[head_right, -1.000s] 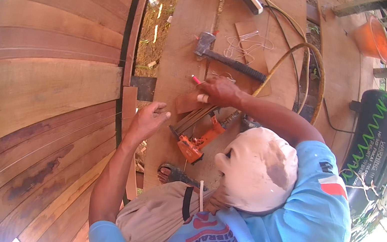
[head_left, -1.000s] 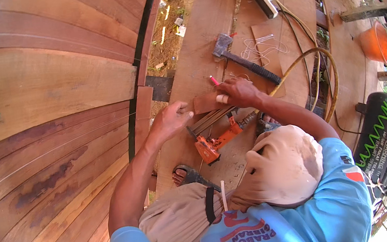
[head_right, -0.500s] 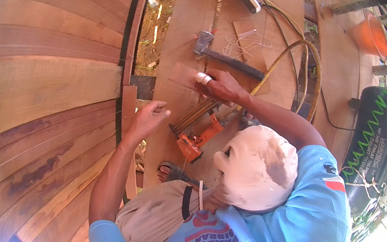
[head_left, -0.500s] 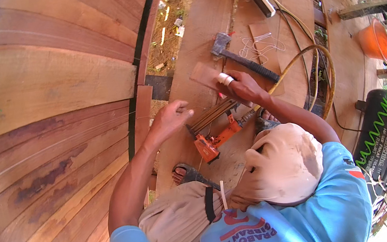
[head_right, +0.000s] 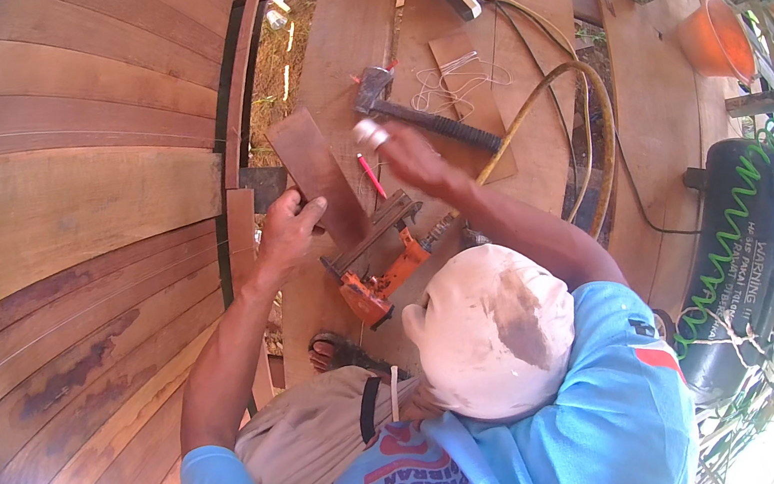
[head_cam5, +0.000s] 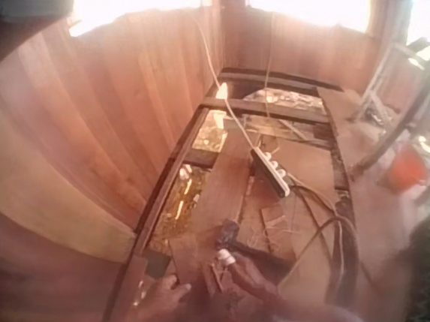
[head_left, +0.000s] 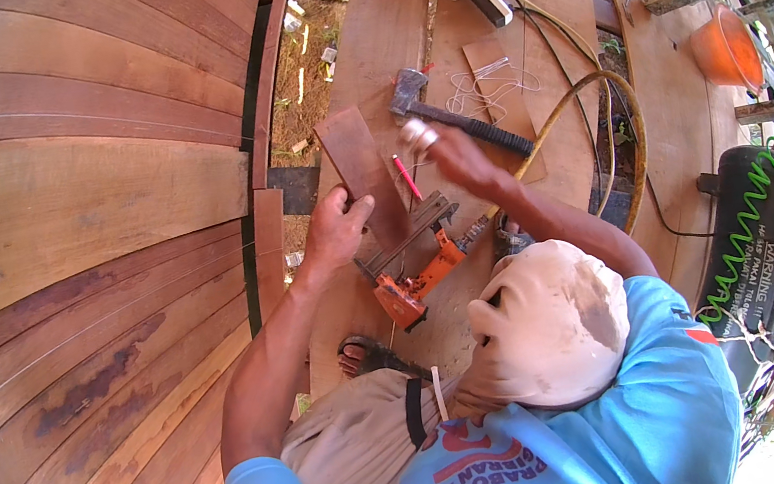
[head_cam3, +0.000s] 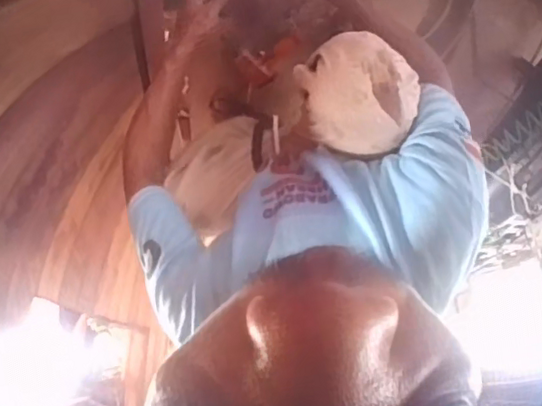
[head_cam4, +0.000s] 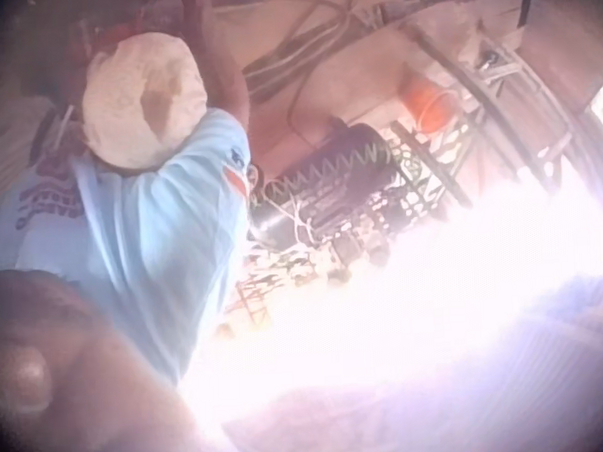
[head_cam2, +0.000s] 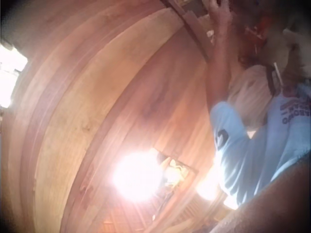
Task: The person is installing wooden planks onto a curved ceiling structure. They position planks, use a hammer to tap them into place, and occasionally use a nail gun to secure them. The person also handles smaller wood pieces and tools during the process.
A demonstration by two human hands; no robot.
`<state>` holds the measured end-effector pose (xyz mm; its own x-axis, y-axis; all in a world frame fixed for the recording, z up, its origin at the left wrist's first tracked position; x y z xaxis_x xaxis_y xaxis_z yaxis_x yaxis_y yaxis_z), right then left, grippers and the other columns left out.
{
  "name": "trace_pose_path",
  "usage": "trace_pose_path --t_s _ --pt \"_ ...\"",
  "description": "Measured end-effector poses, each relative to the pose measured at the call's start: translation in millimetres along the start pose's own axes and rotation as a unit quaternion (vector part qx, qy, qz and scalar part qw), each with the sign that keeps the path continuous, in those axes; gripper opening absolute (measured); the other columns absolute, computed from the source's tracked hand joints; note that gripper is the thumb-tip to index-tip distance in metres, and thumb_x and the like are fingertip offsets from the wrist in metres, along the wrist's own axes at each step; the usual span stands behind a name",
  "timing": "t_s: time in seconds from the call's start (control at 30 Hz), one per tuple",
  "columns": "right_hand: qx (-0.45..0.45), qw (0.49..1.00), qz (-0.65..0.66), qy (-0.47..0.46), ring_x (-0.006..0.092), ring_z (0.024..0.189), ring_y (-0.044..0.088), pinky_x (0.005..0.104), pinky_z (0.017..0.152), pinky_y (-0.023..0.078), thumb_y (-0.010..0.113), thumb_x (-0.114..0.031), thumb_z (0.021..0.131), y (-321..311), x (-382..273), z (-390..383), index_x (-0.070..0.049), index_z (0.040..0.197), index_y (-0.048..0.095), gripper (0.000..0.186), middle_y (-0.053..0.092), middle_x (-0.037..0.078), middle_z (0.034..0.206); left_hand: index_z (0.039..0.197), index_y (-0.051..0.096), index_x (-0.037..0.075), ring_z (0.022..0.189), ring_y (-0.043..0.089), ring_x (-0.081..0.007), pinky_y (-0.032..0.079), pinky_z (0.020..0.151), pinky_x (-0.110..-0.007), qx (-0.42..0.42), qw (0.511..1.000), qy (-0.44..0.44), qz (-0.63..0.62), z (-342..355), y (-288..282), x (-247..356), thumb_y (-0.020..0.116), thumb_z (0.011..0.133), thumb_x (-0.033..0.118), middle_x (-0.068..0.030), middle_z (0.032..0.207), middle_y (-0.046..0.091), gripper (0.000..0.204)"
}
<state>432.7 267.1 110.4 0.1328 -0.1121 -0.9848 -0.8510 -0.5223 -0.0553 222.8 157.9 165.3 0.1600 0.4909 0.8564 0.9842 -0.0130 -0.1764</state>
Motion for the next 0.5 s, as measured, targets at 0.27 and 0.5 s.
trace_pose_path --t_s 0.27,0.5 --pt "0.325 0.813 -0.476 0.08 0.047 0.095 0.066 0.0534 0.088 0.051 0.048 -0.04 0.098 -161 91 4 -0.001 0.113 0.071 0.048 0.069 0.028 0.103 0.101 0.067 -0.005 0.079 0.066 -0.0163 0.051 0.071 -0.036 0.002 0.996 -0.005 0.092 16 -23 -32 0.067 0.093 0.021 -0.0132 0.087 0.072 0.027" --pt "0.195 0.884 -0.342 0.251 0.0425 0.093 0.069 0.0546 0.078 0.05 0.048 -0.041 0.096 -140 95 19 -0.002 0.113 0.07 0.047 0.071 0.026 0.099 0.104 0.068 -0.004 0.089 0.07 -0.0324 0.052 0.079 -0.045 0.026 0.978 0.026 0.206 22 -43 -59 0.067 0.091 0.031 -0.0244 0.095 0.071 0.037"
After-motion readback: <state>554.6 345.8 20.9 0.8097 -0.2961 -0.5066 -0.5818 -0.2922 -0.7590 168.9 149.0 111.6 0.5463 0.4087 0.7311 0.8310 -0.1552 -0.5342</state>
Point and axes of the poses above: each hand's wrist, its own z-axis towards the middle knuckle, its own y-axis out of the palm, x = y × z, the point moved 3 cm from there along z, towards the middle knuckle
